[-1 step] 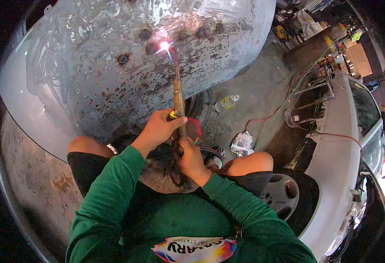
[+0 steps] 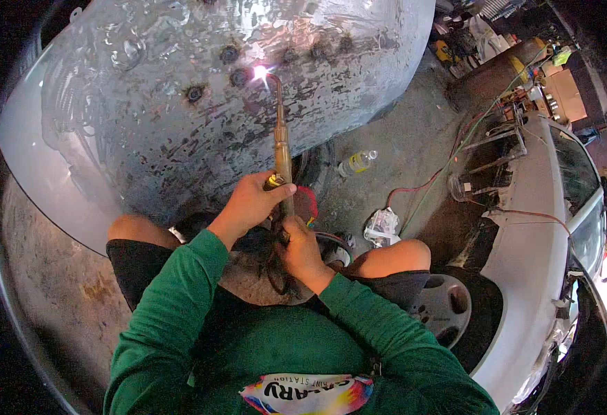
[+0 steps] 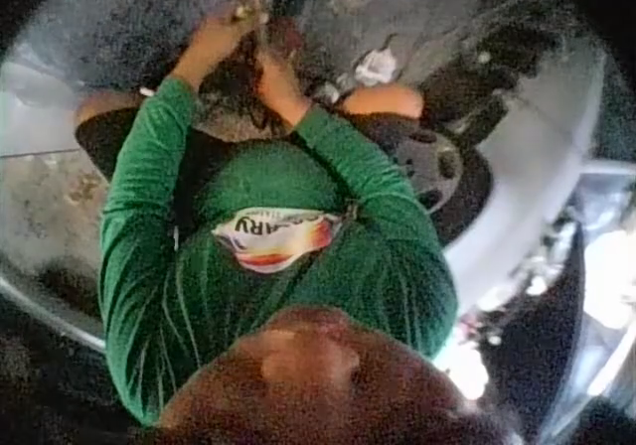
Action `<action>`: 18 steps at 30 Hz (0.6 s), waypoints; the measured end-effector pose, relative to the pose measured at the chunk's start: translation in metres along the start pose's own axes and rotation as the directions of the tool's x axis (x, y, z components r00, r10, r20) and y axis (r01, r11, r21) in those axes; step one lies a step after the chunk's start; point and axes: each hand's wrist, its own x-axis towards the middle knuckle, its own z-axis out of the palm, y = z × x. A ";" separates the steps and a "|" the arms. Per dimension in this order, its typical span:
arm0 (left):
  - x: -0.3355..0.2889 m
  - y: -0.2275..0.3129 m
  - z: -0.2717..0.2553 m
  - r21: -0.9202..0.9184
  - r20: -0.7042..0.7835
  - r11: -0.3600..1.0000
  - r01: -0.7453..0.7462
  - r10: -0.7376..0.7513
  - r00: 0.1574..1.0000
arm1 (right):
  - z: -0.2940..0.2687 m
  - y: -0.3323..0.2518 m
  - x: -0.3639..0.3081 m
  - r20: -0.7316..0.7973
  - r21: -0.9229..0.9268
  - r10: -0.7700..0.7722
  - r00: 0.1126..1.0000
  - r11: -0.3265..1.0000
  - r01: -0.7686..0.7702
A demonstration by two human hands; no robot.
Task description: Using a blowtorch, scraper, and sanding pad to repair a car door.
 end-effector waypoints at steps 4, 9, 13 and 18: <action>0.003 -0.004 0.002 -0.046 -0.002 0.998 -0.037 0.037 0.999 | -0.003 -0.005 0.003 -0.010 -0.042 -0.001 1.000 0.999 0.001; -0.001 0.011 0.000 -0.028 0.047 0.998 0.051 -0.050 0.998 | -0.014 -0.010 0.004 -0.064 -0.033 -0.050 0.997 0.998 0.048; -0.012 0.015 -0.003 0.007 0.101 1.000 -0.001 0.000 0.995 | -0.033 -0.010 -0.010 0.024 -0.071 0.004 1.000 0.997 -0.002; -0.031 0.043 -0.021 0.188 0.063 0.981 -0.056 0.045 0.997 | -0.073 0.018 -0.053 0.034 0.104 0.225 0.974 0.968 -0.227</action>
